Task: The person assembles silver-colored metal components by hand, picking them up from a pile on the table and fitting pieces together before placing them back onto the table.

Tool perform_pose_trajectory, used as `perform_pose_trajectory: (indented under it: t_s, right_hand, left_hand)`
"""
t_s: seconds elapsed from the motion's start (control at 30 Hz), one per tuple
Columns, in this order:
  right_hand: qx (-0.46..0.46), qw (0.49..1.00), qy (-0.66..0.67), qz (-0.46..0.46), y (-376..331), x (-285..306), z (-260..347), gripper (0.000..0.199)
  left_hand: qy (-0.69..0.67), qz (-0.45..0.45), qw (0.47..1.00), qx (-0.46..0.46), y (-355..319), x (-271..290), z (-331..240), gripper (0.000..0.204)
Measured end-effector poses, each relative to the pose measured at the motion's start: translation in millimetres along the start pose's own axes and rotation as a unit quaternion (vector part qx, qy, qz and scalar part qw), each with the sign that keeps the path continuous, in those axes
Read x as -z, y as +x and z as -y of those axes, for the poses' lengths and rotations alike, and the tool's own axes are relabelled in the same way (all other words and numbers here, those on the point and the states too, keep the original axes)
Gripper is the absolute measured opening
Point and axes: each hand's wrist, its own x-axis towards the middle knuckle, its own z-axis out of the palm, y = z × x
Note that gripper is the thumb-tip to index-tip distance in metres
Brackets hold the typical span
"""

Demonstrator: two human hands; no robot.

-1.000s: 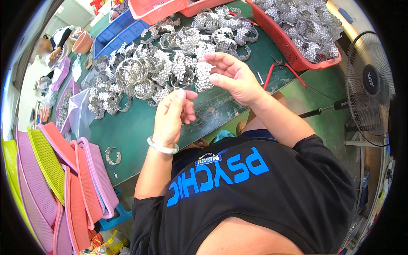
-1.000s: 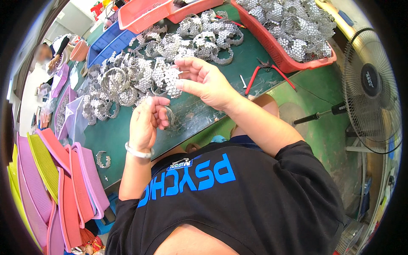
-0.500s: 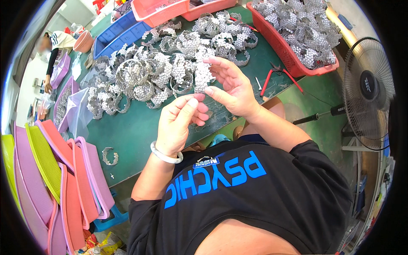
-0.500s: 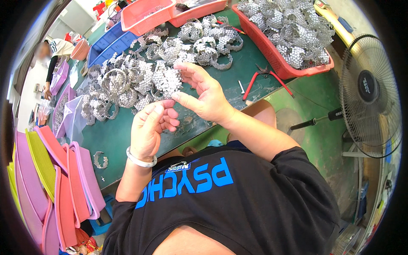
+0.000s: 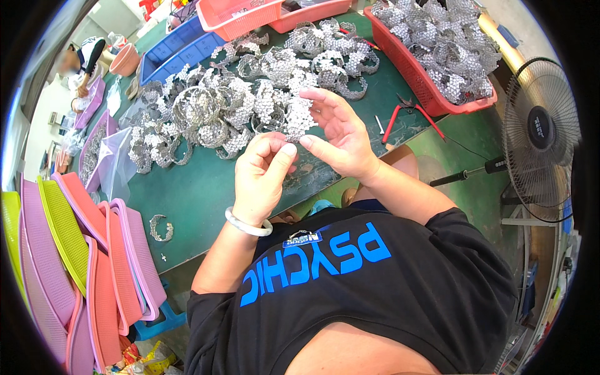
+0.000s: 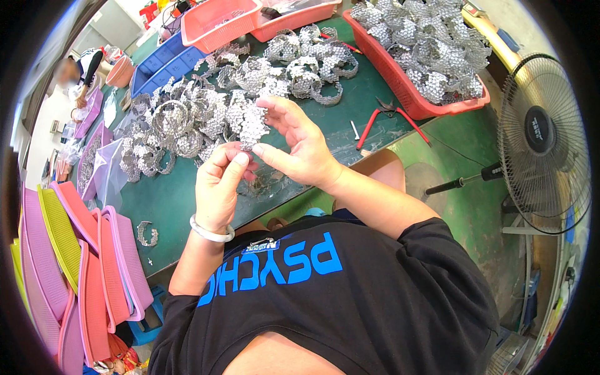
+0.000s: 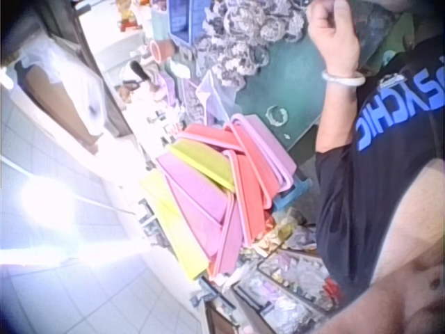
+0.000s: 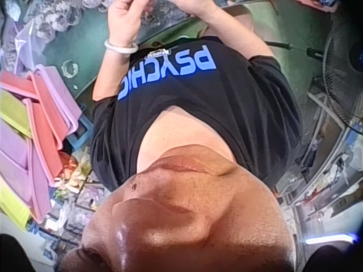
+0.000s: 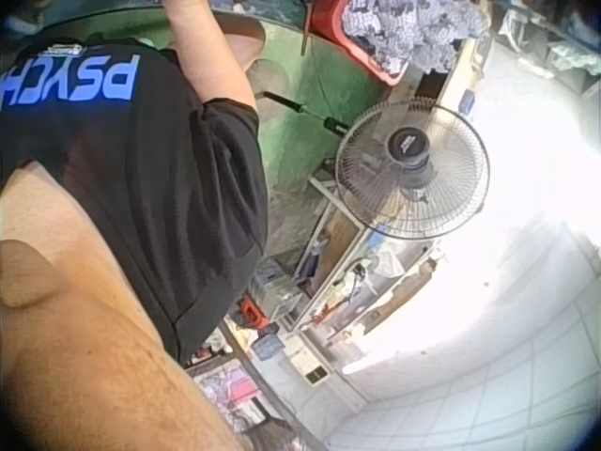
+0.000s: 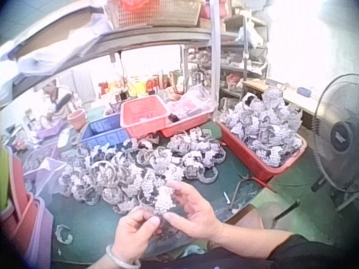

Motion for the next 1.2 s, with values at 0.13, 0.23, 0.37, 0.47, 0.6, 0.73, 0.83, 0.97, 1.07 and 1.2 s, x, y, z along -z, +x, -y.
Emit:
perform_pose_trajectory:
  t_s: [0.13, 0.23, 0.37, 0.47, 0.6, 0.73, 0.83, 0.97, 1.07, 1.2]
  right_hand:
    - [-0.022, 0.999, 0.037, -0.001, -0.6, -0.2, -0.9, 0.063]
    - [-0.020, 0.998, 0.064, 0.005, -0.5, -1.5, -0.5, 0.065]
    - [-0.015, 0.997, 0.074, 0.014, 0.4, -0.9, 0.0, 0.068]
    - [-0.012, 0.997, 0.071, 0.011, 0.5, -1.2, 0.1, 0.069]
    - [-0.012, 0.999, 0.046, 0.015, -0.4, 0.1, -0.9, 0.069]
    - [-0.012, 0.999, 0.045, 0.017, -0.6, 0.1, 0.5, 0.070]
    - [-0.004, 0.999, 0.048, 0.018, -1.7, -0.2, -1.1, 0.070]
    - [-0.003, 0.999, 0.051, 0.015, -1.3, -0.9, -1.4, 0.070]
    - [-0.002, 0.999, 0.039, 0.010, -1.6, 0.1, -1.5, 0.069]
    - [-0.004, 1.000, 0.027, 0.004, -2.3, 0.9, -1.0, 0.068]
  left_hand:
    - [-0.016, -0.004, 1.000, -0.008, 1.3, -2.1, -0.9, 0.006]
    - [0.025, -0.002, 0.999, -0.047, 2.5, 2.2, 3.1, 0.002]
    - [0.070, -0.008, 0.993, -0.091, 2.6, 2.3, 4.0, 0.002]
    - [0.099, -0.014, 0.988, -0.115, 2.4, 1.8, 2.4, 0.003]
    - [0.123, -0.019, 0.984, -0.125, 1.4, 1.0, -0.7, 0.003]
    - [0.130, -0.020, 0.983, -0.126, 1.2, 0.5, -1.7, 0.005]
    - [0.116, -0.017, 0.986, -0.122, 2.7, 1.4, 0.5, 0.009]
    - [0.031, -0.027, 0.995, -0.093, 4.0, -1.0, 3.7, 0.016]
    - [0.017, -0.025, 0.996, -0.083, 6.0, -2.9, 1.1, 0.022]
    - [0.012, -0.017, 0.998, -0.051, 7.3, -3.2, 2.6, 0.025]
